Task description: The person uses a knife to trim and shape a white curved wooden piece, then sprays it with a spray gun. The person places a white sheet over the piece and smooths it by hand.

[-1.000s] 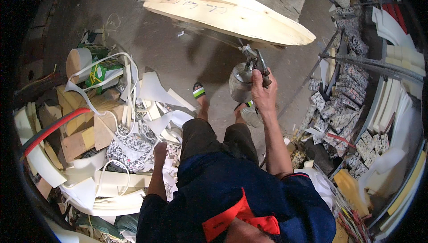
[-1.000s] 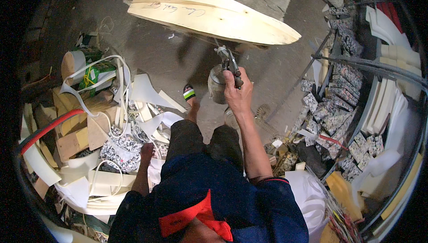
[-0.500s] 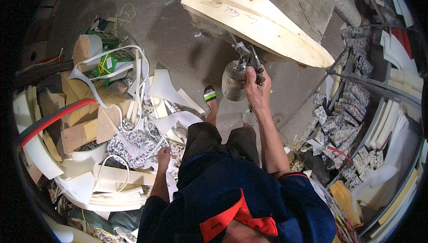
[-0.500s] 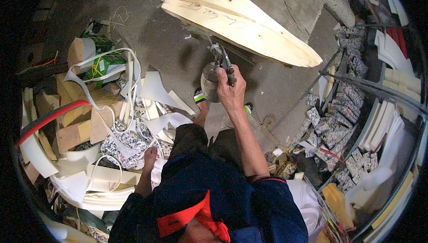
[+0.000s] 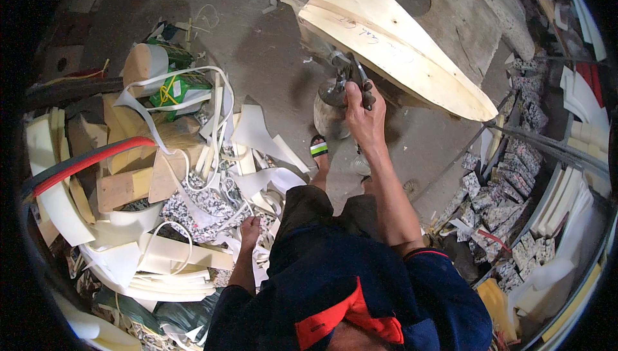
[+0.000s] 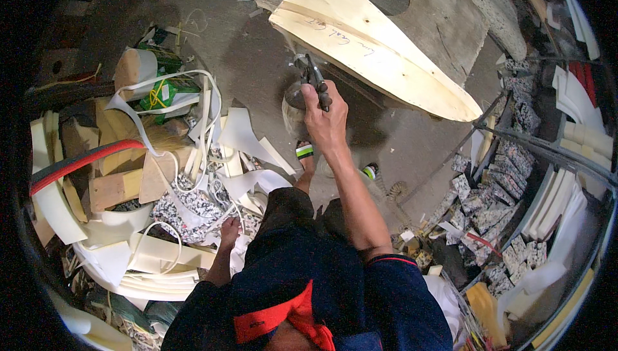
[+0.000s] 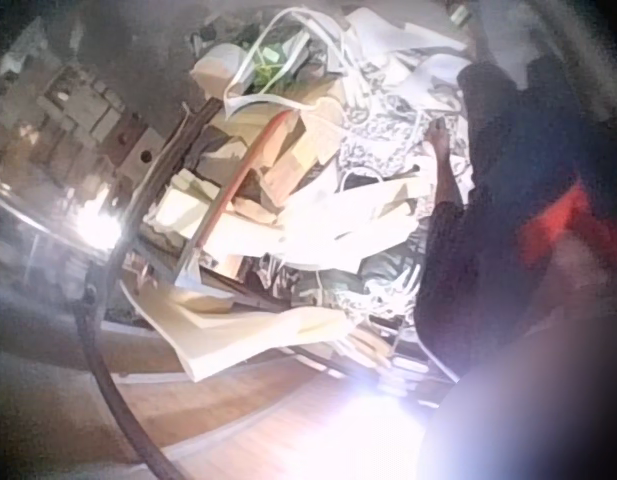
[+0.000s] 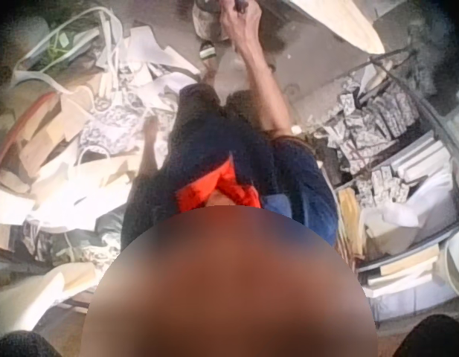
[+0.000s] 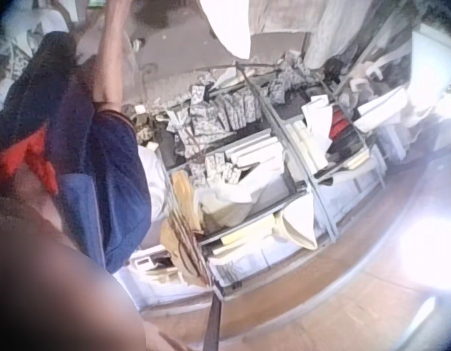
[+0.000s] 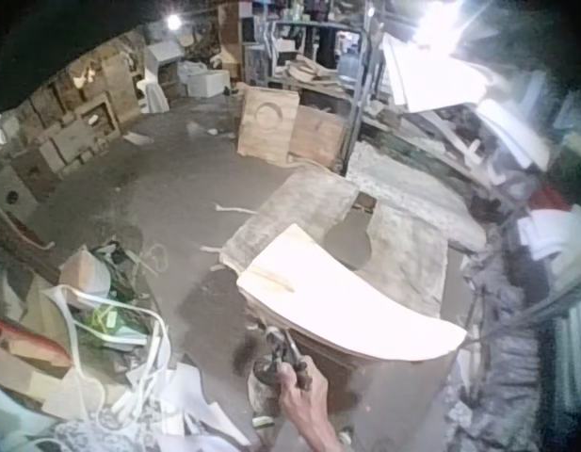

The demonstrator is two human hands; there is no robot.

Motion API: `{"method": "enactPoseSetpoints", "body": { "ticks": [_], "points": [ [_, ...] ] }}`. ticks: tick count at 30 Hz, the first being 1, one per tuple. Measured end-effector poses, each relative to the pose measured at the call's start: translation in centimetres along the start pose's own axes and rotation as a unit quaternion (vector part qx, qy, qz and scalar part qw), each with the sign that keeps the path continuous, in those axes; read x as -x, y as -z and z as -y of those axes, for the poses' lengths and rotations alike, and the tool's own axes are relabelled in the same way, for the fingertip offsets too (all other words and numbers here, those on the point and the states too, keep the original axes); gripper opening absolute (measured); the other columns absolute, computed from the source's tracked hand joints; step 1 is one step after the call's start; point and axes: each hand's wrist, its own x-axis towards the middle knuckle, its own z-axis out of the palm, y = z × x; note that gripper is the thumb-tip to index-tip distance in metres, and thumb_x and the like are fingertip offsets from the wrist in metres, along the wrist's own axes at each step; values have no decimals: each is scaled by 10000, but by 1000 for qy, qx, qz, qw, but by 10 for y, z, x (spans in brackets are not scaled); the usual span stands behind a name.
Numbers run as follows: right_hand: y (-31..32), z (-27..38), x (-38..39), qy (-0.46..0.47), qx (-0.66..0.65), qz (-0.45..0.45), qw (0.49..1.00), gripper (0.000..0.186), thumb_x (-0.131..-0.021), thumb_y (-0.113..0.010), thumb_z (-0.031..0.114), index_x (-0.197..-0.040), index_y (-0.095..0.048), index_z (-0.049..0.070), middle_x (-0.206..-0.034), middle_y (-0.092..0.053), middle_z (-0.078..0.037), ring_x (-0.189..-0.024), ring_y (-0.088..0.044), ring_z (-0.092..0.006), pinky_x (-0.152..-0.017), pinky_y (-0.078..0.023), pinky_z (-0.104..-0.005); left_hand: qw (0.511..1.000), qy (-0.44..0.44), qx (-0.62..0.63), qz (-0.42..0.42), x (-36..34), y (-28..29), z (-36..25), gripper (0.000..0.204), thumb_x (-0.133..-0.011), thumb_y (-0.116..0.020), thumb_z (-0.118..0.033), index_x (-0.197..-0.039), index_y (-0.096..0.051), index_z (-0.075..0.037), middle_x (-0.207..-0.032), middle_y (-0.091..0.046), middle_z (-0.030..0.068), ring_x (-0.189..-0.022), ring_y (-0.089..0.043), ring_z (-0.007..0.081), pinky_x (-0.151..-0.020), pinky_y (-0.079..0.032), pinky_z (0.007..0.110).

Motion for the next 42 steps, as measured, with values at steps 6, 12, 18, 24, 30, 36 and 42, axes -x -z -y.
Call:
{"method": "enactPoseSetpoints", "body": {
  "ticks": [6,12,18,24,30,36,42],
  "points": [
    [-4,4,-15,20,19,-2,1000,390,-981,-628,382,-966,-625,-8,-687,-587,-76,-651,-516,-135,-635,-465,-315,1000,-20,5,-1,-4,6,3,310,-965,-617,-282,-969,-688,20,-723,-632,63,-598,-587,142,-569,-486,332],
    [11,5,1,-22,22,-91,995,352,-981,-640,348,-1030,-635,0,-690,-585,-51,-654,-521,-107,-612,-454,-294,1000,-25,-1,18,-20,3,-10,344,-954,-624,-344,-1011,-682,-11,-767,-631,55,-630,-604,142,-551,-481,310],
    [26,-14,23,-3,-3,-93,996,339,-984,-644,330,-1055,-630,-1,-674,-564,-24,-624,-479,-87,-564,-427,-280,996,-71,-46,26,-42,8,-30,322,-956,-642,-312,-989,-711,0,-710,-615,37,-583,-553,125,-546,-471,311],
    [60,-23,47,-46,6,-150,988,369,-979,-651,366,-1043,-624,4,-668,-546,-16,-617,-470,-84,-557,-415,-277,997,-48,-55,26,-62,16,-47,297,-957,-659,-301,-996,-695,-9,-699,-603,24,-568,-532,111,-519,-436,285],
    [84,-26,65,18,93,-250,964,404,-973,-651,393,-1070,-621,2,-680,-553,-50,-643,-514,-123,-599,-448,-305,994,-72,-44,68,-72,10,-74,285,-961,-651,-296,-1011,-673,-16,-712,-600,12,-557,-549,101,-471,-425,256],
    [109,-41,75,-52,-1,-164,985,425,-974,-637,416,-1034,-628,-4,-700,-570,-60,-683,-511,-120,-622,-460,-313,992,-36,-89,87,-82,13,-83,305,-969,-631,-368,-1100,-635,-92,-846,-623,3,-634,-641,136,-490,-462,264],
    [143,-53,91,-74,15,-210,975,431,-977,-621,426,-979,-630,-4,-700,-567,-39,-686,-504,-117,-629,-452,-311,995,-39,-24,93,-88,7,-97,240,-963,-655,-282,-988,-644,-44,-731,-620,21,-541,-544,116,-438,-418,257]
  ]
}}
